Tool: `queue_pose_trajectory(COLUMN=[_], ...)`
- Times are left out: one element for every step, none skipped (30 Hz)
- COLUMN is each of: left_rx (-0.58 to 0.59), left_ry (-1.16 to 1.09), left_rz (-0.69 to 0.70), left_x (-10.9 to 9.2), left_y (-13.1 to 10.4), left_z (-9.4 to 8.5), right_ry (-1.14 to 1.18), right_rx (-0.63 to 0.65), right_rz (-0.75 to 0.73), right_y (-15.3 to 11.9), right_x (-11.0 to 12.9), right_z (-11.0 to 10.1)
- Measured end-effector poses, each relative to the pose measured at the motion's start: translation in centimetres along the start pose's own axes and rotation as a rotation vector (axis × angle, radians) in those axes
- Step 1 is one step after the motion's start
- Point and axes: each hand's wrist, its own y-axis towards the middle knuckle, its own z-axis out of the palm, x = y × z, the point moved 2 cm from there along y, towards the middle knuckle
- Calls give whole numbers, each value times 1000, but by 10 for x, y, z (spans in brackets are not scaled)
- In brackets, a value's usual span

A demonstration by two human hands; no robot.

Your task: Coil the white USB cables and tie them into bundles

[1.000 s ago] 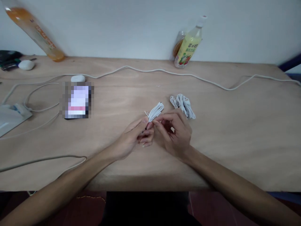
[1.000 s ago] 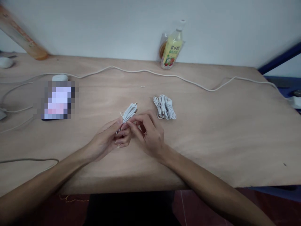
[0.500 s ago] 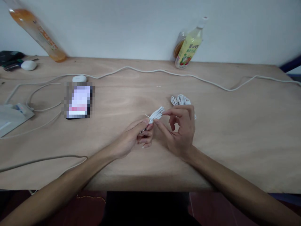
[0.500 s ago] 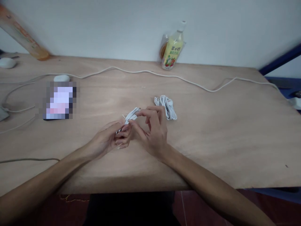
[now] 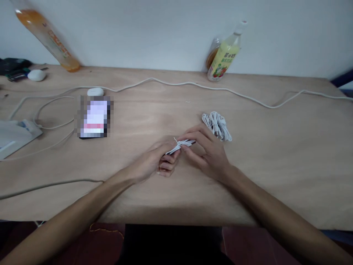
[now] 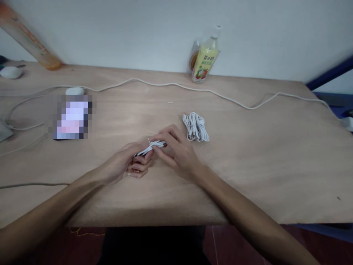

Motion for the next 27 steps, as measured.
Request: queue_pose_trajectory(left_rx=[-16, -31, -51, -77, -112, -162, -219, -281, -341, -391, -429, -452, -463, -464, -463, -467, -478, -498, -519, -536, -546, -548, -544, -541, -539, -537, -534], left_ry=[31, 71, 125, 200, 301, 427, 562, 681, 771, 824, 841, 837, 826, 822, 829, 847, 874, 908, 946, 985, 1022, 1057, 1091, 1119, 1142, 1158, 1170], left_rz=[7, 22, 53, 103, 173, 266, 369, 470, 554, 616, 653, 676, 693, 718, 752, 792, 835, 876, 913, 947, 980, 1009, 1034, 1053, 1070, 1085, 1102], left_x=[0, 0, 0, 0, -1, -2, -2, -3, -3, -2, -1, 0, 2, 4, 5, 6, 7, 7, 8, 8, 8, 8, 8, 8, 8, 8, 8], left_y=[0, 0, 0, 0, -1, -2, -3, -5, -7, -9, -10, -10, -10, -9, -8, -8, -7, -6, -6, -6, -6, -7, -7, -8, -8, -8, -8], left_z=[-1, -1, -2, -3, -4, -4, -4, -3, -3, -2, -2, -1, -2, -2, -2, -3, -4, -6, -7, -8, -9, -10, -10, -10, -10, -10, -10], right_ry=[37, 72, 104, 133, 161, 187, 213, 241, 269, 299, 332, 366, 402, 439, 476, 511, 541, 567, 591, 616, 645, 677, 709, 738, 760, 774, 782], right_rx=[-5, -14, -23, -31, -39, -45, -50, -59, -68, -83, -96, -109, -120, -127, -129, -129, -125, -120, -112, -105, -97, -89, -83, -79, -76, -73, -70], right_rz=[22, 45, 67, 90, 116, 145, 178, 214, 251, 285, 319, 353, 383, 412, 440, 469, 497, 525, 554, 585, 618, 652, 684, 707, 723, 731, 736], right_y=[1, 1, 2, 2, 2, 2, 2, 1, 1, 1, 1, 1, 0, 0, 0, 0, 0, 0, -1, -1, -2, -2, -2, -2, -1, 0, 0], right_x=[1, 2, 3, 3, 3, 3, 3, 2, 1, 0, -1, -2, -2, -2, -2, -2, -1, 0, 1, 1, 2, 2, 3, 3, 3, 3, 3], right_z=[0, 0, 0, 0, 1, 1, 2, 3, 4, 5, 5, 6, 7, 8, 9, 9, 10, 11, 12, 13, 13, 14, 14, 14, 14, 14, 13])
